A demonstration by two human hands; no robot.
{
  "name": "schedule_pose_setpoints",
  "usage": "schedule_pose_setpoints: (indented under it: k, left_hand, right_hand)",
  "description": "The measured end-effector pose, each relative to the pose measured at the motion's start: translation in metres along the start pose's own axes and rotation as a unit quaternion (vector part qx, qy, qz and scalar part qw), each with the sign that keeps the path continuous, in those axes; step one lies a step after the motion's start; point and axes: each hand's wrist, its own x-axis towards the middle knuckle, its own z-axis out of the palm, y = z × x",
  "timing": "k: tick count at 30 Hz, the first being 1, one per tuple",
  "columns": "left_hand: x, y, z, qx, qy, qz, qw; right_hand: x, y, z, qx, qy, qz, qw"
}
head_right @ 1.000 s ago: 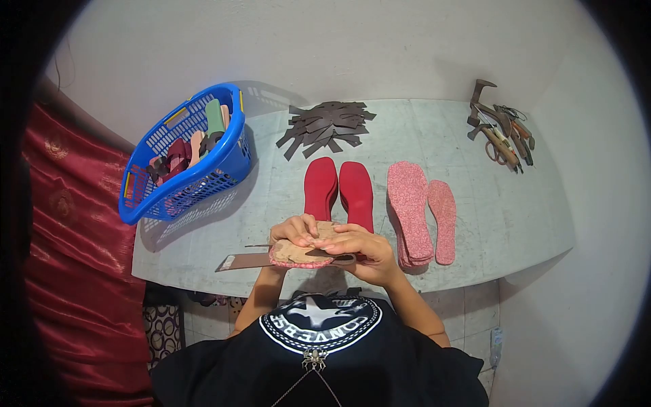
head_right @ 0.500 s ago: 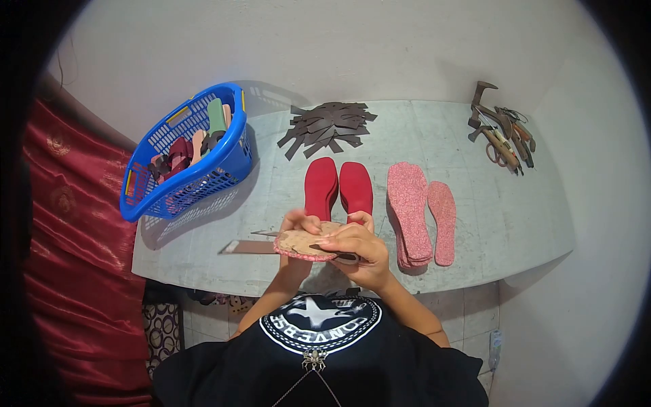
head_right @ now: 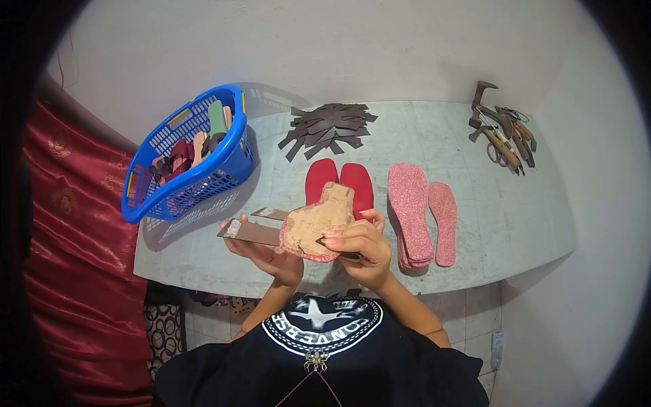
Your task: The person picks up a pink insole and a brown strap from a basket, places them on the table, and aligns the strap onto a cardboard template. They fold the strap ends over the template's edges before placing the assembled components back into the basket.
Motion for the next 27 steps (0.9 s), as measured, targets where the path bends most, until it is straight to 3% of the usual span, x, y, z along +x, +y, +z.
schedule_pose_setpoints:
  k: [3,5,7,11,13,14,17,27]
  left_hand:
    - [-0.002,-0.003,-0.006,0.005,-0.044,0.002,0.999]
    - [0.015,-0.003,-0.01,0.005,-0.191,0.165,0.968]
    - [0.023,-0.004,-0.012,-0.005,-0.186,0.172,0.967]
    - [0.049,0.005,-0.018,-0.035,-0.27,0.171,0.947]
    - [0.059,0.006,-0.022,-0.005,-0.352,0.233,0.907]
    - [0.062,0.009,-0.023,-0.027,-0.37,0.21,0.905]
    - [0.064,0.003,-0.025,-0.085,-0.408,0.195,0.888]
    - [0.068,0.002,-0.025,-0.114,-0.394,0.196,0.89]
  right_hand:
    - [0.007,0.002,-0.007,-0.005,-0.021,-0.026,0.999]
    - [0.01,0.005,-0.013,0.001,-0.036,-0.04,0.999]
    - [0.01,0.007,-0.019,0.006,-0.061,-0.029,0.998]
    - [0.012,0.01,-0.029,-0.013,-0.078,-0.035,0.996]
    - [0.015,0.007,-0.032,-0.023,-0.116,-0.044,0.992]
    - [0.016,0.007,-0.033,-0.024,-0.116,-0.043,0.992]
    - [0.017,0.007,-0.034,-0.024,-0.135,-0.059,0.989]
    - [0.015,0.003,-0.037,0.017,-0.156,-0.05,0.986]
